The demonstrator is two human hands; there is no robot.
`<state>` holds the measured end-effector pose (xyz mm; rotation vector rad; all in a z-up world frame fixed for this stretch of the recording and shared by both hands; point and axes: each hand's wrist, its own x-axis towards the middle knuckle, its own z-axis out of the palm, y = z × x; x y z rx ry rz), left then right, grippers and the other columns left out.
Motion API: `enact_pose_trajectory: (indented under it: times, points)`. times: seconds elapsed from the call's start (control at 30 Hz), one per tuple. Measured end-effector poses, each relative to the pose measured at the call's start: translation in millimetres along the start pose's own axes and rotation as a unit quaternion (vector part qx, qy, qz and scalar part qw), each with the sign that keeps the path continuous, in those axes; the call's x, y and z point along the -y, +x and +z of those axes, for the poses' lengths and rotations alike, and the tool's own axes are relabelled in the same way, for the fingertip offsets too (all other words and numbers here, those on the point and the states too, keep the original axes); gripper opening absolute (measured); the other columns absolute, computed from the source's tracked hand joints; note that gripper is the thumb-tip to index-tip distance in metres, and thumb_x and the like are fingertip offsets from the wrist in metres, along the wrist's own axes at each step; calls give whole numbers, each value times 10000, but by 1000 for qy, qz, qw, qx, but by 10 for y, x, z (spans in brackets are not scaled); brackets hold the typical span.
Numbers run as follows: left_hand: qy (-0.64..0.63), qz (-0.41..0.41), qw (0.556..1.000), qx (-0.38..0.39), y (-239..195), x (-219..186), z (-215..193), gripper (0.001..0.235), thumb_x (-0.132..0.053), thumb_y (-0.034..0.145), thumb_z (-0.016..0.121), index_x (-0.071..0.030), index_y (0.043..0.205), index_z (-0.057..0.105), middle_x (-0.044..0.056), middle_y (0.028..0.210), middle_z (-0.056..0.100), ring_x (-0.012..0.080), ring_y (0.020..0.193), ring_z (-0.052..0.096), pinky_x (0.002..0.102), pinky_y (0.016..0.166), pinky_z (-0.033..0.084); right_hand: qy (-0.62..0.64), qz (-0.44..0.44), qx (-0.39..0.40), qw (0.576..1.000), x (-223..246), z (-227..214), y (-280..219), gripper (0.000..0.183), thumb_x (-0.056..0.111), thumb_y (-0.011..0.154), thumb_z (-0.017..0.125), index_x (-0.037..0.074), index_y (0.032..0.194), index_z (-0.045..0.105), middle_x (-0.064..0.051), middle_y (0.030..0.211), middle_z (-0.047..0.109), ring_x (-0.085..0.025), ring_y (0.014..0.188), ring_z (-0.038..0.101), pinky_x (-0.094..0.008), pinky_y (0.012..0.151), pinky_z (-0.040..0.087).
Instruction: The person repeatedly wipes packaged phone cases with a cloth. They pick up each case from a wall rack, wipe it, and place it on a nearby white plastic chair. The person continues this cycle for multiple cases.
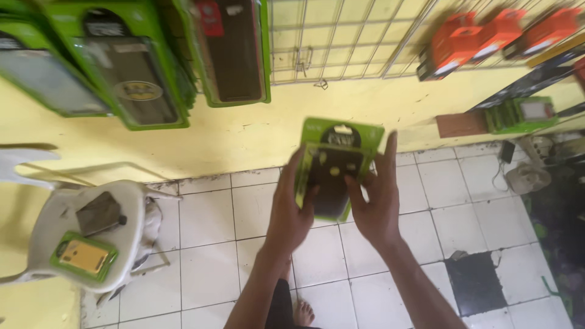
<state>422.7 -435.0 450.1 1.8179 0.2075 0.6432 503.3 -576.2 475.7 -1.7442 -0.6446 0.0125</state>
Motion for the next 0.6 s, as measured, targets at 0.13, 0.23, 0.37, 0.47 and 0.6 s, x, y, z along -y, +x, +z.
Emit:
enact_pose_trajectory:
  times: [0.13, 0.23, 0.37, 0.47, 0.6]
  points:
    - [34, 32, 999, -15, 452, 726, 72, 731, 85, 955, 621, -118, 1597, 336, 203, 1416, 550, 372, 1306, 572, 453, 1124, 468, -121, -85, 0, 989, -634, 330, 472, 815, -175, 957, 600, 22, 1642, 205, -158, 1300, 571, -249, 1112, 675, -312, 844, 639]
    - [34, 14, 999, -11, 777, 1150, 144, 739, 95, 961, 613, -156, 1607, 358, 166, 1325, 584, 334, 1236, 604, 437, 1087, 500, -189, -112, -17, 975, -1006, 562, 776, 794, -188, 929, 631, 36, 1624, 320, -157, 1183, 578, -260, 1036, 662, -309, 761, 628]
    - [45, 64, 997, -21, 1079, 1559, 201, 743, 84, 964, 640, -180, 1603, 366, 159, 1363, 565, 334, 1274, 591, 433, 1094, 512, -185, -146, -40, 971, -1359, 683, 1074, 790, -212, 966, 609, 49, 1645, 300, -158, 1229, 565, -266, 1082, 641, -281, 751, 627]
    - [59, 80, 995, -32, 1227, 1775, 253, 741, 79, 970, 654, -175, 1604, 365, 166, 1440, 555, 367, 1341, 565, 454, 1122, 494, -165, -165, -37, 972, -1538, 715, 1199, 759, -214, 983, 590, 62, 1623, 288, -150, 1238, 543, -240, 1100, 650, -263, 831, 627]
    - [48, 83, 995, -41, 1332, 1935, 289, 738, 76, 977, 654, -158, 1607, 349, 166, 1544, 525, 391, 1434, 539, 472, 1189, 465, -184, -177, -23, 967, -1657, 787, 1319, 766, -206, 991, 610, 81, 1636, 313, -129, 1219, 538, -237, 1099, 651, -281, 866, 634]
